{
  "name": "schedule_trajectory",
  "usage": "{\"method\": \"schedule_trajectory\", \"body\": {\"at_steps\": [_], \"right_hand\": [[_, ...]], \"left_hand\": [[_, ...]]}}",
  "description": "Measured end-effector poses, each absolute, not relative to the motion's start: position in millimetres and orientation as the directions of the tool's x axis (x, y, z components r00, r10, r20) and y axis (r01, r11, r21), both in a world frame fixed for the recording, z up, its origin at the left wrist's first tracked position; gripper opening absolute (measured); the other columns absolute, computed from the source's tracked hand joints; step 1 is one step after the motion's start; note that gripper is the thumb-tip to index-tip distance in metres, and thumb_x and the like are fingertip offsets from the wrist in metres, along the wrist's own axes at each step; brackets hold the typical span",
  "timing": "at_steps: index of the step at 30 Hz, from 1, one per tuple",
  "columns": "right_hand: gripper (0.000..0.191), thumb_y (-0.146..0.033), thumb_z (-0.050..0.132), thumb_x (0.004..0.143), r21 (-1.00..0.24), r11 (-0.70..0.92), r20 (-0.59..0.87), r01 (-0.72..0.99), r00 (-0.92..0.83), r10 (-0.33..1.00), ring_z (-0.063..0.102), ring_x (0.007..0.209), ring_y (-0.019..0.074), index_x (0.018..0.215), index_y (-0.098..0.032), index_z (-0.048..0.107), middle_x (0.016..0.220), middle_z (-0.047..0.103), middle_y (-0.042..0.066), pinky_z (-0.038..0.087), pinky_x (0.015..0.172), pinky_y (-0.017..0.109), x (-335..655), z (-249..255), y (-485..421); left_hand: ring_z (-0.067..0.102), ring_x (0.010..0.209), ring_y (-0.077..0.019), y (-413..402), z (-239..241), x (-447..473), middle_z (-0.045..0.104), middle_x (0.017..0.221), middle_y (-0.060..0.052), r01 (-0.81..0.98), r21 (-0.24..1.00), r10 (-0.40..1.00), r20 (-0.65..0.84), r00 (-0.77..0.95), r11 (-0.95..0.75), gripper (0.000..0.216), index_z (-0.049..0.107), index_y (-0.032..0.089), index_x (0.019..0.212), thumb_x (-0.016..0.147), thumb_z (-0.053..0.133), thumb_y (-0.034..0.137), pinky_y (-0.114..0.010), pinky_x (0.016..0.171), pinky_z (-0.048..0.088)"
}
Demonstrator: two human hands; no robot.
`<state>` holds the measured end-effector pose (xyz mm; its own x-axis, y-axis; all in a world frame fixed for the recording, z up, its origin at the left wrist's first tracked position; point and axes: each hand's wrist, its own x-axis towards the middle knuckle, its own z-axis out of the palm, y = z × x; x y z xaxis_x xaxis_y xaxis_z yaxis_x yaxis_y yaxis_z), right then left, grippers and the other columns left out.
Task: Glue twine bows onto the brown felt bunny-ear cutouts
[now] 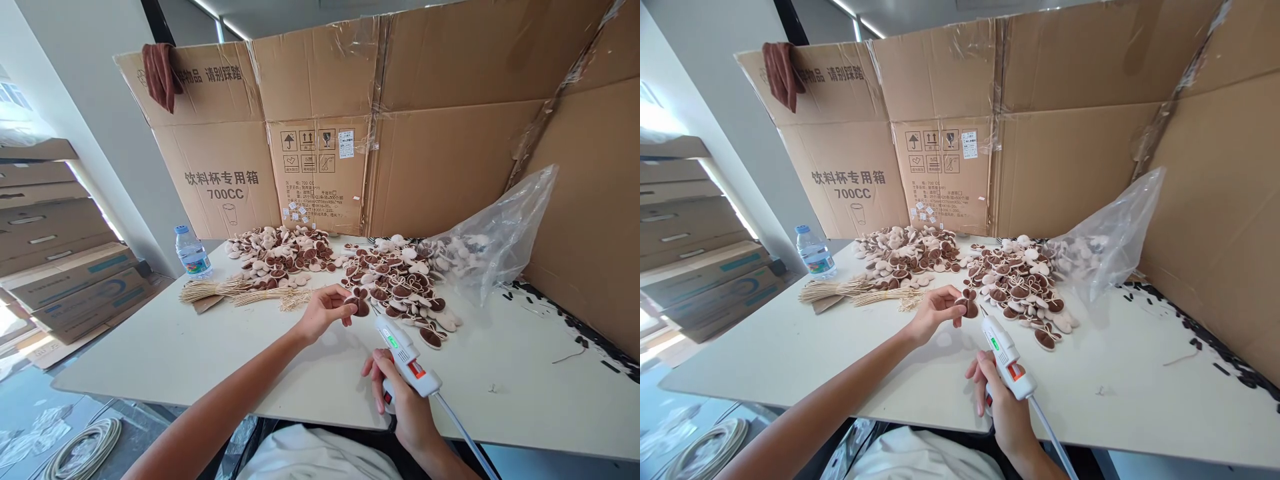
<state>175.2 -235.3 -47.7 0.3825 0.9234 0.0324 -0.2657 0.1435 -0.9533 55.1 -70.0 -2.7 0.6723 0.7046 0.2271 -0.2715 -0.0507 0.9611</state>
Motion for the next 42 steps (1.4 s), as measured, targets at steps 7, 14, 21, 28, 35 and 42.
{"method": "schedule_trajectory", "body": {"at_steps": [7, 14, 21, 28, 35, 42], "right_hand": [[0.036, -0.055, 0.063, 0.093, -0.949, 0.2, 0.033, -0.243, 0.556, 0.83, 0.04, 0.037, 0.0096, 0.084, -0.02, 0.067, 0.049, 0.056, -0.007, 0.036, 0.049, 0.026, 171, -41, -233], [0.031, -0.05, 0.07, 0.093, -0.941, 0.219, 0.039, -0.258, 0.56, 0.827, 0.027, 0.041, 0.0076, 0.097, -0.019, 0.066, 0.042, 0.036, -0.012, 0.022, 0.045, 0.023, 169, -43, -231], [0.035, -0.049, 0.074, 0.09, -0.957, 0.201, 0.044, -0.208, 0.582, 0.812, 0.028, 0.043, 0.0071, 0.103, -0.018, 0.069, 0.045, 0.035, -0.013, 0.023, 0.046, 0.022, 170, -46, -231], [0.034, -0.05, 0.075, 0.088, -0.959, 0.178, 0.021, -0.22, 0.573, 0.819, 0.029, 0.043, 0.0074, 0.1, -0.019, 0.067, 0.043, 0.039, -0.012, 0.025, 0.047, 0.022, 170, -49, -231], [0.038, -0.053, 0.076, 0.085, -0.959, 0.136, -0.017, -0.248, 0.528, 0.849, 0.031, 0.043, 0.0083, 0.099, -0.019, 0.066, 0.042, 0.04, -0.012, 0.028, 0.048, 0.024, 171, -45, -233], [0.044, -0.057, 0.082, 0.077, -0.953, 0.114, -0.054, -0.282, 0.526, 0.849, 0.031, 0.041, 0.0082, 0.095, -0.019, 0.068, 0.039, 0.041, -0.011, 0.027, 0.046, 0.023, 170, -40, -232]], "left_hand": [[0.064, 0.066, -0.0148, -75, 0, 56, 0.069, 0.079, -0.005, -0.182, 0.983, 0.601, 0.122, 0.79, 0.038, 0.038, 0.061, 0.014, 0.083, 0.069, 0.09, 0.034, -0.027, 0.061, 0.051], [0.057, 0.063, -0.0111, -79, -3, 56, 0.066, 0.074, -0.002, -0.043, 0.998, 0.479, 0.013, 0.878, 0.052, 0.04, 0.066, 0.013, 0.081, 0.063, 0.092, 0.037, -0.023, 0.058, 0.044], [0.057, 0.065, -0.0113, -73, -1, 50, 0.067, 0.075, -0.003, 0.002, 1.0, 0.391, -0.005, 0.92, 0.01, 0.042, 0.07, 0.014, 0.087, 0.061, 0.093, 0.038, -0.024, 0.062, 0.045], [0.061, 0.077, -0.018, -19, -3, 30, 0.07, 0.093, -0.01, -0.002, 0.913, 0.781, 0.35, 0.516, -0.408, 0.048, 0.073, 0.014, 0.098, 0.097, 0.05, 0.056, -0.03, 0.069, 0.048], [0.054, 0.111, -0.0287, 11, -30, 21, 0.07, 0.109, -0.008, 0.614, 0.252, 0.646, 0.49, 0.586, -0.748, 0.026, 0.073, 0.024, 0.114, 0.091, 0.062, 0.031, -0.046, 0.103, 0.037], [0.054, 0.107, -0.0274, 9, -36, 29, 0.072, 0.107, -0.008, 0.614, 0.197, 0.633, 0.416, 0.654, -0.764, 0.022, 0.076, 0.024, 0.107, 0.095, 0.058, 0.03, -0.045, 0.099, 0.036]]}}
